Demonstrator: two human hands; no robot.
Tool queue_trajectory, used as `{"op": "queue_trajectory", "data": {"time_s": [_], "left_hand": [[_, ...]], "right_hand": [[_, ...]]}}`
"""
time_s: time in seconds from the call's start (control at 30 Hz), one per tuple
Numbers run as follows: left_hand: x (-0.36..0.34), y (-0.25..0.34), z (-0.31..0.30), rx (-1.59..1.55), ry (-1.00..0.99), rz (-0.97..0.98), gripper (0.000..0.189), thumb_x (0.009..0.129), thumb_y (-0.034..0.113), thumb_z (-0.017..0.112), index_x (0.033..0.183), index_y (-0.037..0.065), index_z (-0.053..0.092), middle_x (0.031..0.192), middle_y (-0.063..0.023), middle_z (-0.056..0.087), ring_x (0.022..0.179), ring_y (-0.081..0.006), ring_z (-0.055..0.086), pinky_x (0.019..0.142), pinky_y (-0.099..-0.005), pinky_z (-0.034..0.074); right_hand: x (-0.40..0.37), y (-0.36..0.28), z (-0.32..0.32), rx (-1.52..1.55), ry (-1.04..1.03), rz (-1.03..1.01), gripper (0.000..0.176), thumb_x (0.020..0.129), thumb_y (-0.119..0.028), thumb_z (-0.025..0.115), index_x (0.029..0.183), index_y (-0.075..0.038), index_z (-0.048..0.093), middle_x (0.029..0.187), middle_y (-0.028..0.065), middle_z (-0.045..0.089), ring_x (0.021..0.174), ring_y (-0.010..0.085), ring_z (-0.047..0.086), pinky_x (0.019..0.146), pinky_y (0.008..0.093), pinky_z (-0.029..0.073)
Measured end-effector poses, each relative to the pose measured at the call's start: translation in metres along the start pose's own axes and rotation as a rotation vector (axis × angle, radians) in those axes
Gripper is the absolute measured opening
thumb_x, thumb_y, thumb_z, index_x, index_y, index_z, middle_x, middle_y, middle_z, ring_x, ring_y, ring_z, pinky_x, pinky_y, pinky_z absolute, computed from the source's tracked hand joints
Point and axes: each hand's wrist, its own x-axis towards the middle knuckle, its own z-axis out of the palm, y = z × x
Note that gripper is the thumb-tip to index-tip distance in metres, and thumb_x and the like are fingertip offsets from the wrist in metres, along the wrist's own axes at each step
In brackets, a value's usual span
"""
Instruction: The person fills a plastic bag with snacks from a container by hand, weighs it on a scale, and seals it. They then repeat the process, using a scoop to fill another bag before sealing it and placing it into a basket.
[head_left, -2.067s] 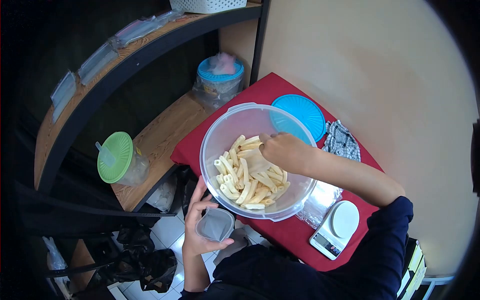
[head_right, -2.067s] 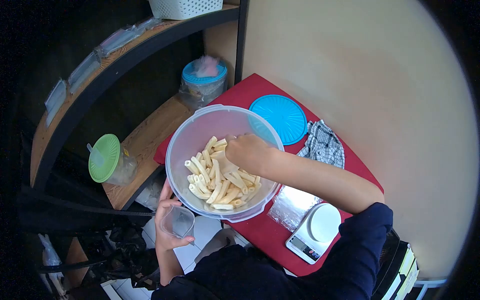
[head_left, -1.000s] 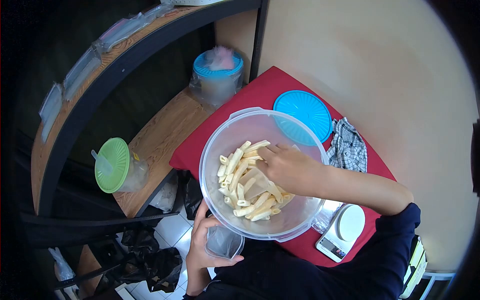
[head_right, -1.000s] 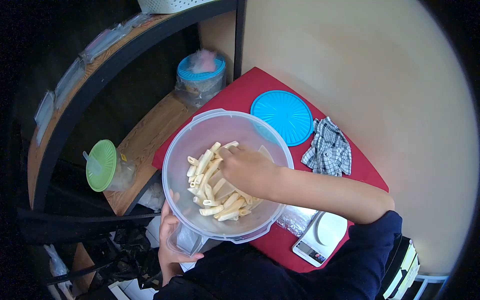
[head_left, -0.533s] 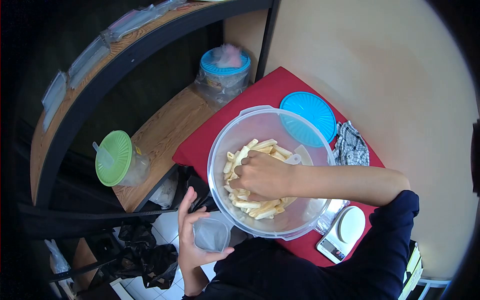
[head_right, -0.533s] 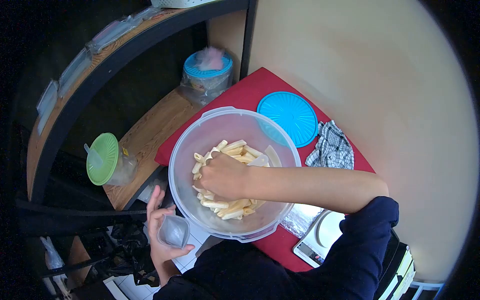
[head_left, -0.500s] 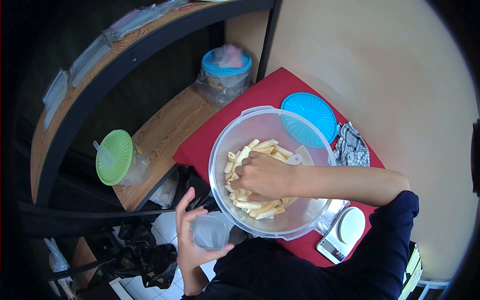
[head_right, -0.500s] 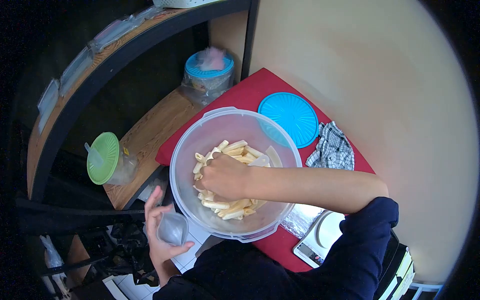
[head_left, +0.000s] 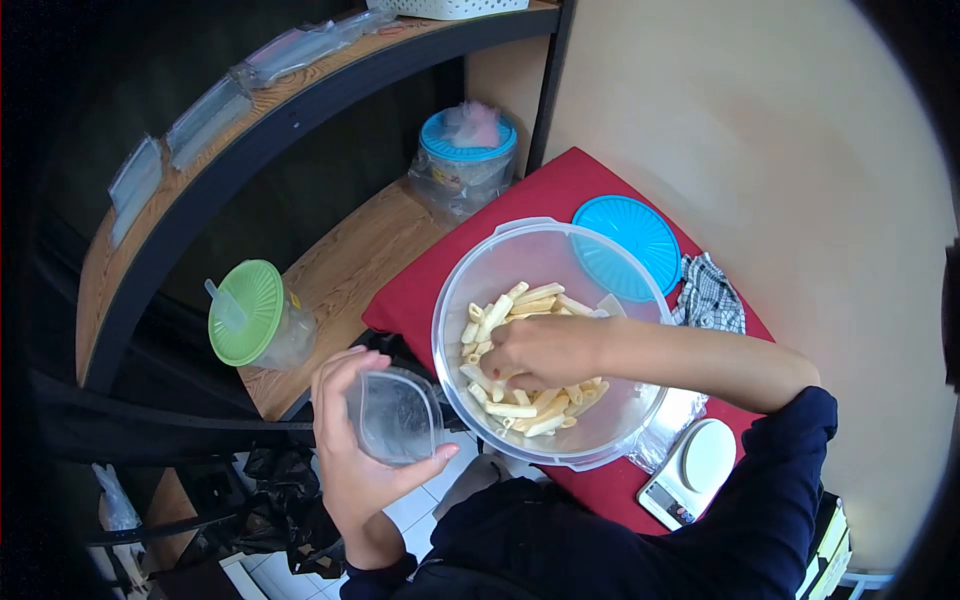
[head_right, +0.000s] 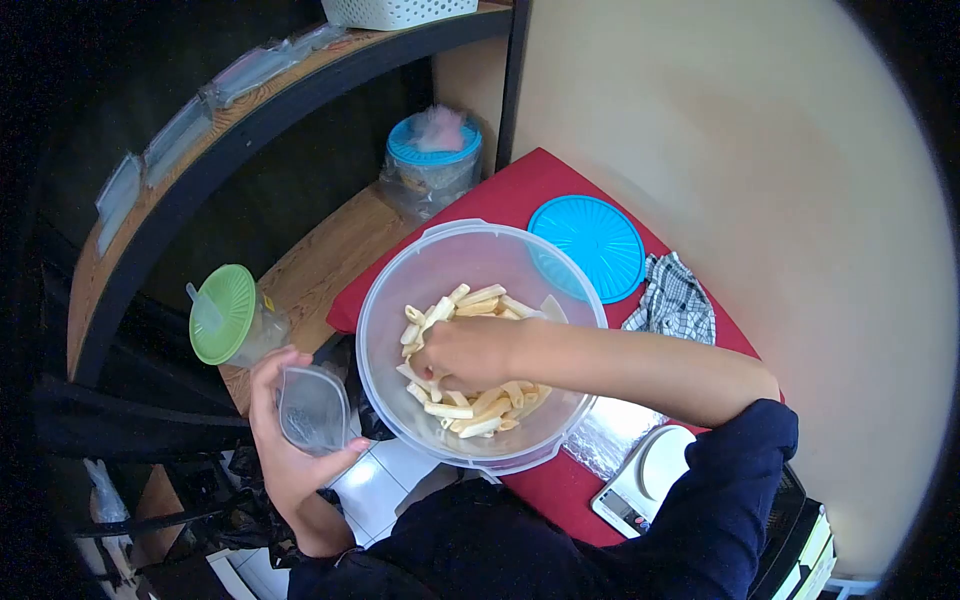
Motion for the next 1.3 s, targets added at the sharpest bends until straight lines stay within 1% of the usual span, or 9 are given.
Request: {"op": "queue_trajectory", "data": {"time_s": [0.07,0.27,0.43,0.5,0.73,1.03,1.2,1.27,1.3], "left_hand": [[0.011,0.006,-0.003,-0.227,-0.109,-0.189,0.083,0.045,0.029,0.085,0.114,0.002,0.047,0.098,-0.0119,0.054,0.097,-0.0276,0.054,0.086,-0.0375,0.042],[0.062,0.014,0.001,-0.154,-0.242,0.003,0.082,0.049,0.030,0.083,0.117,0.001,0.047,0.098,-0.0126,0.057,0.096,-0.0249,0.055,0.085,-0.0361,0.042],[0.086,0.036,0.015,-0.004,-0.291,0.034,0.081,0.049,0.029,0.083,0.116,0.001,0.048,0.100,-0.0143,0.057,0.100,-0.0258,0.055,0.088,-0.0357,0.042],[0.087,0.032,0.025,-0.045,-0.273,0.029,0.082,0.049,0.029,0.083,0.116,0.000,0.047,0.101,-0.0144,0.057,0.099,-0.0254,0.056,0.087,-0.0360,0.043],[0.085,0.037,0.032,-0.237,-0.208,0.006,0.078,0.053,0.032,0.081,0.115,0.002,0.045,0.096,-0.0150,0.056,0.093,-0.0277,0.056,0.082,-0.0372,0.045],[0.076,0.023,0.029,-0.262,-0.194,0.004,0.079,0.051,0.027,0.081,0.116,0.002,0.044,0.096,-0.0136,0.054,0.092,-0.0253,0.056,0.080,-0.0358,0.046],[0.070,0.021,0.024,-0.233,-0.202,0.037,0.081,0.051,0.028,0.082,0.117,0.001,0.044,0.098,-0.0141,0.054,0.093,-0.0241,0.056,0.081,-0.0347,0.046],[0.069,0.015,0.021,-0.282,-0.195,-0.038,0.082,0.051,0.028,0.083,0.118,0.001,0.044,0.098,-0.0142,0.054,0.093,-0.0223,0.055,0.080,-0.0341,0.046],[0.067,0.011,0.019,-0.285,-0.193,-0.039,0.082,0.051,0.028,0.083,0.118,0.001,0.044,0.098,-0.0142,0.054,0.093,-0.0223,0.055,0.080,-0.0341,0.046]], "right_hand": [[-0.010,0.006,-0.011,0.032,0.208,-0.153,0.016,0.073,-0.009,0.062,0.088,-0.002,0.060,0.080,0.0161,0.062,0.078,0.0328,0.061,0.068,0.0391,0.048],[-0.070,-0.031,-0.097,0.074,0.459,0.122,0.015,0.080,-0.010,0.063,0.092,-0.002,0.060,0.093,0.0100,0.060,0.080,0.0169,0.058,0.070,0.0274,0.047],[-0.087,-0.053,-0.108,0.327,0.816,-0.018,0.015,0.081,-0.003,0.060,0.094,0.000,0.056,0.094,0.0066,0.056,0.088,0.0114,0.053,0.078,0.0247,0.042],[-0.079,-0.059,-0.103,0.236,1.001,-0.112,0.016,0.081,-0.010,0.063,0.093,0.000,0.057,0.084,0.0037,0.059,0.077,0.0092,0.054,0.068,0.0238,0.045],[-0.054,-0.067,-0.086,-0.119,0.693,-0.115,0.016,0.077,-0.012,0.061,0.087,-0.001,0.056,0.082,0.0141,0.060,0.076,0.0298,0.059,0.066,0.0363,0.046],[-0.048,-0.082,-0.114,-0.232,0.281,0.061,0.019,0.082,-0.019,0.058,0.095,-0.005,0.055,0.077,0.0091,0.059,0.075,0.0250,0.057,0.068,0.0363,0.043],[-0.032,-0.081,-0.111,-0.194,0.441,-0.060,0.021,0.082,-0.019,0.059,0.094,-0.003,0.056,0.077,0.0101,0.061,0.074,0.0253,0.060,0.069,0.0373,0.045],[-0.035,-0.072,-0.109,0.008,0.730,-0.041,0.017,0.079,-0.017,0.057,0.084,-0.001,0.059,0.072,0.0157,0.062,0.070,0.0288,0.063,0.064,0.0375,0.049],[-0.036,-0.063,-0.101,-0.047,0.626,0.132,0.020,0.078,-0.020,0.060,0.084,-0.001,0.059,0.074,0.0139,0.063,0.069,0.0284,0.062,0.065,0.0385,0.049]]}}
